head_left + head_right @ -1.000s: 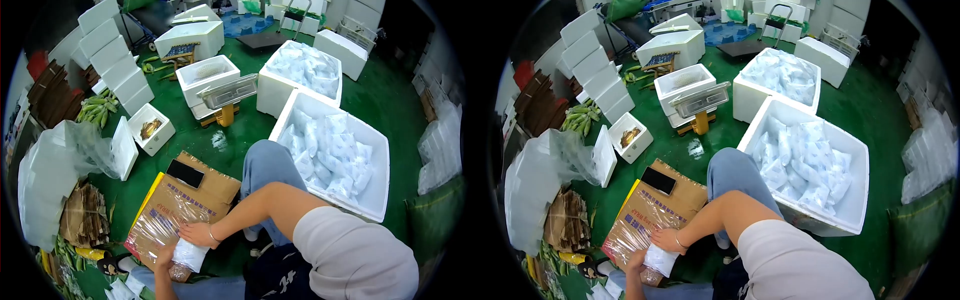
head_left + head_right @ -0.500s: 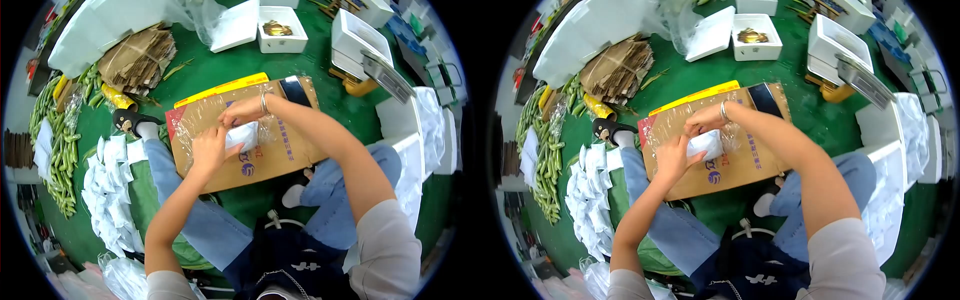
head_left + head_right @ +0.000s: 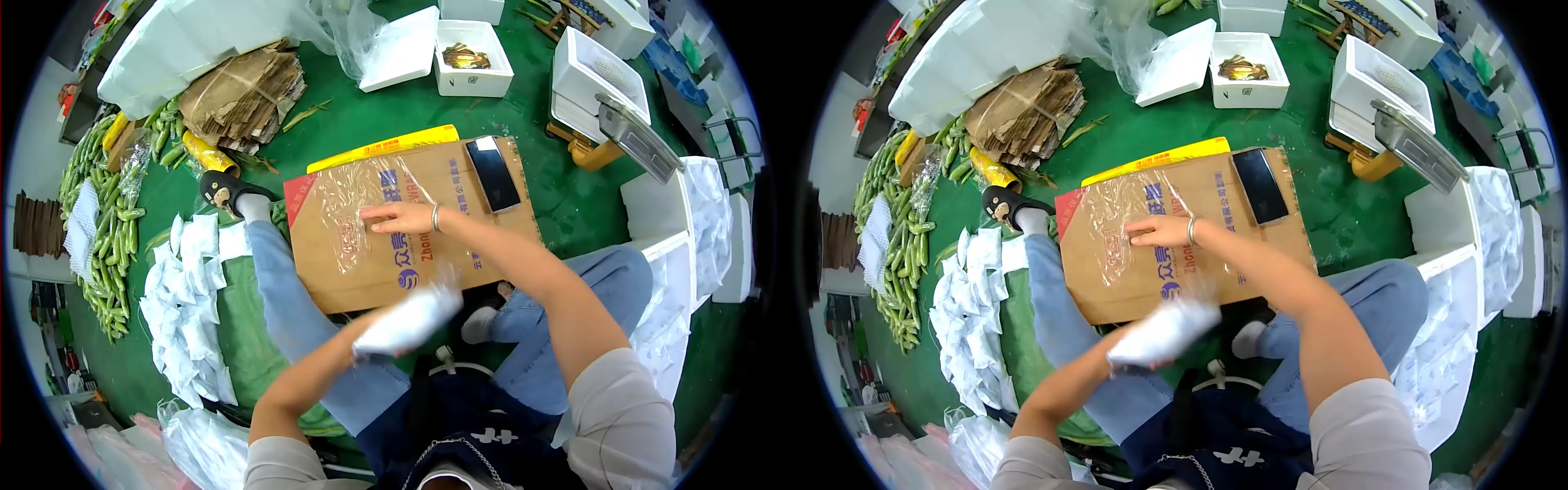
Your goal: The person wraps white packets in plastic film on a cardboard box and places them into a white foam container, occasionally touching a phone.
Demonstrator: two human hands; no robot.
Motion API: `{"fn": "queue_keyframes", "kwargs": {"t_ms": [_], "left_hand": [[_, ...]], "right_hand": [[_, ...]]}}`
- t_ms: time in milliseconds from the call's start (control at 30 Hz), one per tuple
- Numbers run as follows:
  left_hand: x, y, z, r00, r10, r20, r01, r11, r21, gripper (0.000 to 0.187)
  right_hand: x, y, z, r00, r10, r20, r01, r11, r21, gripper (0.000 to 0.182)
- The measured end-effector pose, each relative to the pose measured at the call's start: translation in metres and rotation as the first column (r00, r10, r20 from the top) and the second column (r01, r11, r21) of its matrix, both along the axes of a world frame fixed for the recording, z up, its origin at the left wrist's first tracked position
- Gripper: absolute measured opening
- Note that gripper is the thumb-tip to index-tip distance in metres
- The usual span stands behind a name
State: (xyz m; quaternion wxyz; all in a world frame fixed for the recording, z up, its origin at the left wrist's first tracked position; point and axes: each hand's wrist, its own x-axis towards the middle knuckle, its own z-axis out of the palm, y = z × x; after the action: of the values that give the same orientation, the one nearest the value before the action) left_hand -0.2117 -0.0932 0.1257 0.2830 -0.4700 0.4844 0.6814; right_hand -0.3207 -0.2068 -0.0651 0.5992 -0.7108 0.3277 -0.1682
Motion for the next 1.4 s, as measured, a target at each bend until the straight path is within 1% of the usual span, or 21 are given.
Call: {"fn": "queue_keyframes", "kwargs": {"t_ms": [100,133,200,267,333,400,467,500,533,567,600,733,833,867,933,1000,1033,1133,1200,1267,1400], "left_hand": [[0.080,0.088,-0.163,0.848,-0.300,-0.438,0.319,0.947,-0.032,0.065],[0.074,0.099,-0.162,0.896,-0.438,-0.069,0.442,0.894,0.068,0.073],[0.077,0.092,-0.122,0.955,-0.266,-0.132,0.258,0.963,-0.073,0.064],[0.079,0.100,-0.152,0.715,0.669,-0.203,-0.620,0.741,0.257,0.048],[0.095,0.077,-0.172,0.512,0.802,-0.307,-0.506,0.571,0.646,0.071],[0.086,0.073,-0.129,0.417,0.828,-0.375,-0.547,0.558,0.624,0.085],[0.069,0.101,-0.103,0.193,0.777,-0.599,-0.830,0.454,0.323,0.084],[0.062,0.105,-0.086,0.372,0.353,-0.859,-0.839,0.524,-0.148,0.080],[0.059,0.108,-0.079,0.371,0.347,-0.861,-0.840,0.521,-0.152,0.080],[0.057,0.111,-0.074,0.656,0.310,-0.688,-0.753,0.341,-0.563,0.079],[0.054,0.113,-0.067,0.840,0.353,-0.412,-0.482,0.136,-0.865,0.080],[0.051,0.076,-0.071,0.661,0.488,-0.569,-0.486,-0.300,-0.821,0.058],[0.064,0.046,-0.132,0.240,0.660,-0.712,-0.963,0.067,-0.262,0.041],[0.065,0.044,-0.134,0.236,0.658,-0.715,-0.963,0.057,-0.265,0.041],[0.055,0.053,-0.094,0.465,0.807,-0.365,-0.809,0.554,0.195,0.039],[0.046,0.058,-0.095,0.537,0.681,-0.498,-0.536,0.731,0.422,0.045],[0.034,0.066,-0.102,0.509,0.699,-0.502,-0.560,0.712,0.424,0.045],[-0.012,0.078,-0.134,0.089,-0.287,-0.954,-0.536,0.793,-0.289,0.056],[-0.018,0.072,-0.069,0.619,0.517,-0.591,-0.275,0.848,0.454,0.062],[-0.028,0.093,0.002,0.771,0.158,-0.617,-0.341,0.921,-0.190,0.079],[-0.097,0.115,0.008,0.509,-0.361,-0.781,-0.498,0.617,-0.610,0.100]], "right_hand": [[0.012,0.032,0.031,0.961,-0.049,-0.273,-0.030,0.960,-0.277,0.052],[0.014,0.045,0.054,0.857,-0.109,-0.504,-0.129,0.901,-0.414,0.048],[0.013,0.085,0.080,0.872,-0.151,-0.465,-0.123,0.853,-0.507,0.040],[0.006,0.121,0.106,0.997,-0.009,0.082,-0.009,0.976,0.217,0.036],[0.000,0.160,0.121,0.959,-0.145,0.243,0.098,0.976,0.196,0.036],[-0.014,0.172,0.100,0.942,-0.295,0.159,0.292,0.955,0.044,0.037],[-0.024,0.180,0.076,0.458,-0.869,0.187,0.764,0.492,0.417,0.035],[-0.018,0.184,0.068,0.456,-0.869,0.191,0.765,0.493,0.415,0.035],[-0.006,0.188,0.065,0.294,-0.927,0.235,0.886,0.356,0.298,0.031],[0.006,0.192,0.060,0.135,-0.945,0.297,0.963,0.196,0.184,0.029],[0.022,0.196,0.063,0.098,-0.968,0.233,0.993,0.110,0.043,0.034],[0.062,0.237,0.129,0.315,-0.933,0.172,0.849,0.196,-0.492,0.048],[0.054,0.260,0.157,0.562,-0.824,-0.076,0.423,0.366,-0.829,0.057],[0.050,0.266,0.164,0.621,-0.717,-0.316,0.098,0.472,-0.876,0.062],[0.043,0.281,0.171,0.661,-0.688,-0.301,0.114,0.488,-0.865,0.056],[0.034,0.282,0.193,0.638,-0.734,-0.235,0.175,0.434,-0.884,0.049],[0.031,0.282,0.206,0.590,-0.794,-0.147,0.250,0.352,-0.902,0.047],[0.009,0.292,0.216,0.482,-0.874,-0.066,0.264,0.217,-0.940,0.046],[-0.020,0.294,0.233,0.434,-0.901,-0.022,0.283,0.159,-0.946,0.036],[-0.068,0.295,0.240,0.364,-0.932,0.002,0.434,0.168,-0.885,0.022],[-0.107,0.320,0.261,0.301,-0.833,0.465,0.681,-0.153,-0.716,0.022]]}}
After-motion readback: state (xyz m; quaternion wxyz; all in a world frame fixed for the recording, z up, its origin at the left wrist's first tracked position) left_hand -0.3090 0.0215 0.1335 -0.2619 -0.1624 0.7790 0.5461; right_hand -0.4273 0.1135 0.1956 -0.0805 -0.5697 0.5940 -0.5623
